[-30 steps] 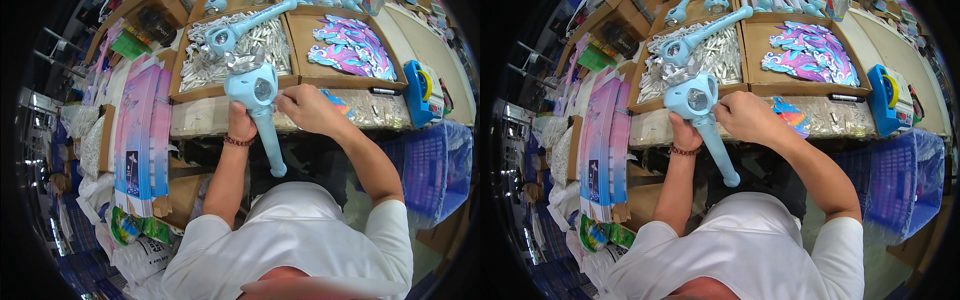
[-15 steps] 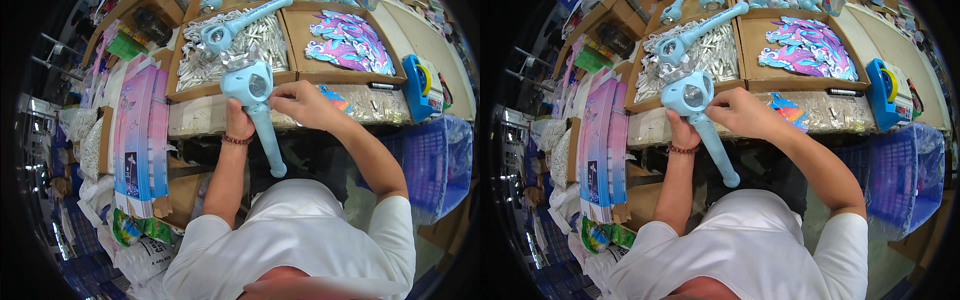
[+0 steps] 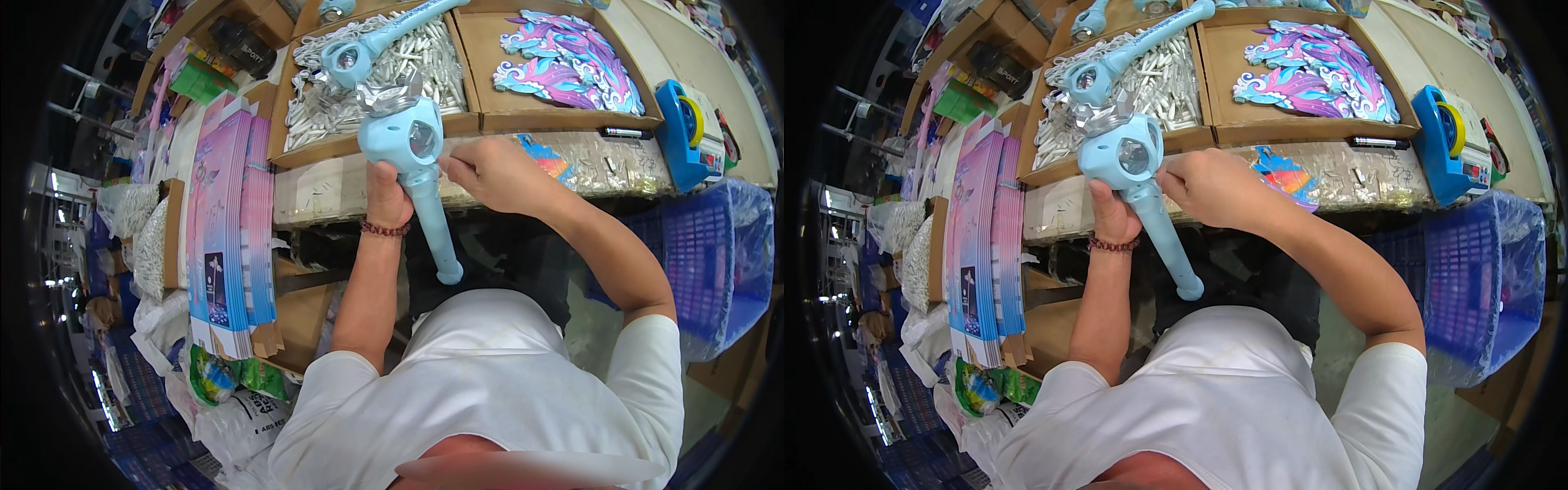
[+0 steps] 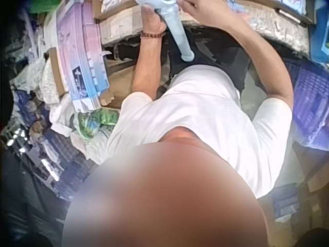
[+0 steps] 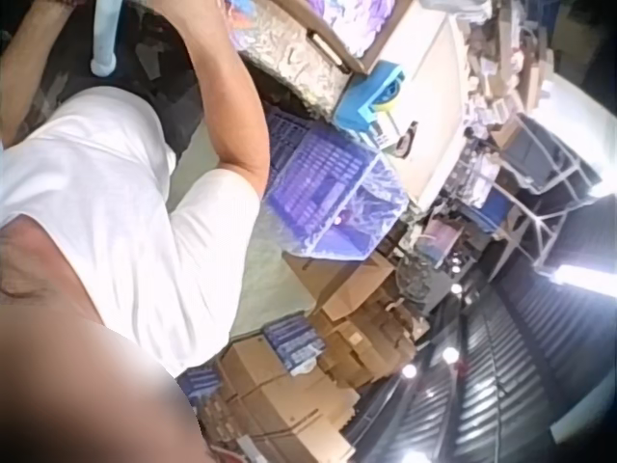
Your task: The person assembles a light blue toy wand by attaching colorful wing-shaped stickers to its sides and inserting small white cylindrical components into the wand's head. The person handles the wand and stickers by hand, repeatedly attaching and adjusting parts.
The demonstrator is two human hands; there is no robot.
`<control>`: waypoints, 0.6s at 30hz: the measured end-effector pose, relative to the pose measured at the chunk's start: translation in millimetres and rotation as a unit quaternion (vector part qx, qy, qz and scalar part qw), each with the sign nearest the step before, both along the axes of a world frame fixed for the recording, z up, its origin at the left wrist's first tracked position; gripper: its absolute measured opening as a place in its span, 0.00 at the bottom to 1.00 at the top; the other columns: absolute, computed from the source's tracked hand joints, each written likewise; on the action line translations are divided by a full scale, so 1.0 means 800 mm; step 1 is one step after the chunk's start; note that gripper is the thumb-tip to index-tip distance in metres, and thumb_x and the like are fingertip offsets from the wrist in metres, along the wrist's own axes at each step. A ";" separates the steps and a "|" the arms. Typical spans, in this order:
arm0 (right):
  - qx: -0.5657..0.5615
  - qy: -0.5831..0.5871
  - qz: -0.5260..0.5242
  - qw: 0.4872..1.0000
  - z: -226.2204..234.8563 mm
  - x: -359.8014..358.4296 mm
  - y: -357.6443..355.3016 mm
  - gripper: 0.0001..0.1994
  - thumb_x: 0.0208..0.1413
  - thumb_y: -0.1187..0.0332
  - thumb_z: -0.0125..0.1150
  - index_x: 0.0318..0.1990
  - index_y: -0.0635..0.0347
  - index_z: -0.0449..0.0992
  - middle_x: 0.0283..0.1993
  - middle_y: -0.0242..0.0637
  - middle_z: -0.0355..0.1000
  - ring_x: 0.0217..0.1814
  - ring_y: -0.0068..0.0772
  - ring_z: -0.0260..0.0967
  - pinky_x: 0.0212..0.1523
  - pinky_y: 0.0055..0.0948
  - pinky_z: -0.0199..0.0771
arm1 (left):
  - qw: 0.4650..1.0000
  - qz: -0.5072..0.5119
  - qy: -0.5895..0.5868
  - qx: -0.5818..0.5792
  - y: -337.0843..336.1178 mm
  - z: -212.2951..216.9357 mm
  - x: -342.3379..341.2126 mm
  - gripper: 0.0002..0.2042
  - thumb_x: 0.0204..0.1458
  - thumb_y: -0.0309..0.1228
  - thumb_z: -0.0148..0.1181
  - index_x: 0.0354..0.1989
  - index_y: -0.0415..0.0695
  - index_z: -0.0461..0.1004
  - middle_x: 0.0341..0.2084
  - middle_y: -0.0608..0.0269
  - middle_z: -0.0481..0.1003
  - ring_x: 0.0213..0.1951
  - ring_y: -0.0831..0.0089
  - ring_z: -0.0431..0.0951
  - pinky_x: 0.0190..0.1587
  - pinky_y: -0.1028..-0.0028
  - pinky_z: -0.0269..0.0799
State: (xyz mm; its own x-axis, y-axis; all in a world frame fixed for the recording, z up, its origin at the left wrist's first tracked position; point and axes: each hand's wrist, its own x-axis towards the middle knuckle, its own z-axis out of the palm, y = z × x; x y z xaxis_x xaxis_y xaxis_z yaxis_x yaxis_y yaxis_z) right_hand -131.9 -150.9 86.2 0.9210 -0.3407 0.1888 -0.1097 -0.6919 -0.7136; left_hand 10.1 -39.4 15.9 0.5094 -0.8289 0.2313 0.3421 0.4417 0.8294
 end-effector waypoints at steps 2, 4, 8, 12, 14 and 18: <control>-0.060 0.021 -0.008 0.998 0.007 0.000 0.004 0.13 0.57 0.61 0.52 0.27 0.58 0.77 0.24 0.48 0.73 0.28 0.53 0.71 0.28 0.47 0.68 | 1.000 -0.016 0.013 -0.002 0.002 0.000 0.001 0.45 0.36 0.69 0.59 0.53 0.40 0.65 0.42 0.62 0.72 0.43 0.70 0.74 0.45 0.68 0.73; -0.107 0.027 -0.013 0.994 0.009 -0.001 0.005 0.13 0.57 0.60 0.53 0.27 0.57 0.76 0.24 0.47 0.73 0.29 0.54 0.71 0.28 0.49 0.68 | 1.000 -0.023 0.020 0.000 0.003 -0.005 0.003 0.45 0.36 0.69 0.59 0.53 0.41 0.65 0.43 0.63 0.72 0.43 0.70 0.74 0.45 0.68 0.73; -0.159 0.020 -0.015 0.987 0.008 -0.001 0.006 0.13 0.57 0.60 0.53 0.26 0.57 0.75 0.21 0.45 0.72 0.27 0.53 0.72 0.27 0.50 0.68 | 0.999 -0.034 0.030 0.002 0.002 0.001 -0.001 0.46 0.36 0.70 0.58 0.54 0.41 0.64 0.44 0.64 0.71 0.44 0.70 0.74 0.47 0.67 0.72; -0.183 0.020 -0.015 0.983 0.012 -0.001 0.008 0.13 0.57 0.60 0.53 0.26 0.58 0.75 0.21 0.46 0.72 0.27 0.53 0.72 0.27 0.50 0.68 | 0.999 -0.032 0.021 0.003 0.001 0.005 -0.002 0.45 0.37 0.70 0.56 0.55 0.42 0.64 0.46 0.64 0.71 0.46 0.70 0.73 0.49 0.67 0.71; -0.182 0.029 -0.013 0.983 0.015 -0.001 0.008 0.12 0.57 0.61 0.53 0.28 0.58 0.75 0.20 0.46 0.72 0.26 0.53 0.72 0.27 0.50 0.68 | 0.999 -0.045 0.025 0.000 0.001 0.001 0.001 0.46 0.38 0.70 0.55 0.56 0.43 0.63 0.48 0.64 0.70 0.47 0.71 0.73 0.50 0.67 0.71; -0.153 0.092 -0.016 0.984 0.040 -0.004 0.007 0.11 0.58 0.62 0.52 0.33 0.60 0.74 0.24 0.50 0.73 0.30 0.52 0.72 0.29 0.51 0.67 | 0.998 -0.009 0.066 -0.011 -0.003 0.004 0.005 0.49 0.35 0.74 0.52 0.55 0.41 0.64 0.41 0.57 0.73 0.37 0.67 0.76 0.35 0.68 0.76</control>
State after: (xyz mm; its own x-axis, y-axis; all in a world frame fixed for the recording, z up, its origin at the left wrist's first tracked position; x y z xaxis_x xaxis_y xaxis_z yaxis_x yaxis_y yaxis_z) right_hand -135.0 -144.9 118.4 0.9388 -0.3236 0.1178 -0.2430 -0.8649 -0.4393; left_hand 13.9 -41.5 19.3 0.5221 -0.8332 0.1820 0.4555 0.4528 0.7665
